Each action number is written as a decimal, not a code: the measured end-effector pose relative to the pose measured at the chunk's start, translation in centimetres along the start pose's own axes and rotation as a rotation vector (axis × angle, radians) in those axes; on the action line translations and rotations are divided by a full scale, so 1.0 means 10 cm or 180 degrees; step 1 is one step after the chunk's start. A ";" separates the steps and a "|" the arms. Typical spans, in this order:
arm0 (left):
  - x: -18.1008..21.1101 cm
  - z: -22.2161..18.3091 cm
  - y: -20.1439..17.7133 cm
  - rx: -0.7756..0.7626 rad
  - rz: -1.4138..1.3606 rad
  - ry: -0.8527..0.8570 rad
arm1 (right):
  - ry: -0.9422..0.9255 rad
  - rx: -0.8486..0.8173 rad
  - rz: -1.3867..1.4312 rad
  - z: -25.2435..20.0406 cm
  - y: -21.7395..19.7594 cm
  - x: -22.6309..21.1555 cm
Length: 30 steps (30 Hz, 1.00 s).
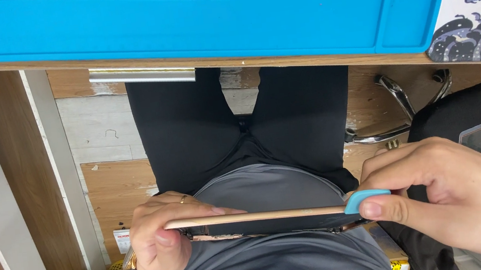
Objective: Removing a glued-in battery from a tablet chassis using a plastic pry tool and adhesive remover.
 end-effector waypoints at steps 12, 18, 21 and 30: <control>0.02 0.03 0.01 -0.0146 -0.0107 0.0035 | 0.0071 -0.0081 -0.0117 0.03 0.01 0.01; 0.01 0.02 0.01 -0.0120 -0.0116 0.0068 | 0.0118 -0.0065 -0.0172 0.04 0.01 0.00; 0.00 0.01 0.01 -0.0094 -0.0112 0.0060 | 0.0122 -0.0086 -0.0195 0.05 0.01 0.00; -0.01 0.01 0.02 -0.0074 -0.0128 -0.0004 | 0.0218 -0.0079 -0.0351 0.06 0.02 0.01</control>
Point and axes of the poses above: each hand's wrist, its own z-axis towards the middle knuckle, its own y-axis out of the palm, x = y × z, the point moved 3 cm from there along z, towards the middle knuckle, and after that the axes turned 5 degrees about -z, right-handed, at the moved point
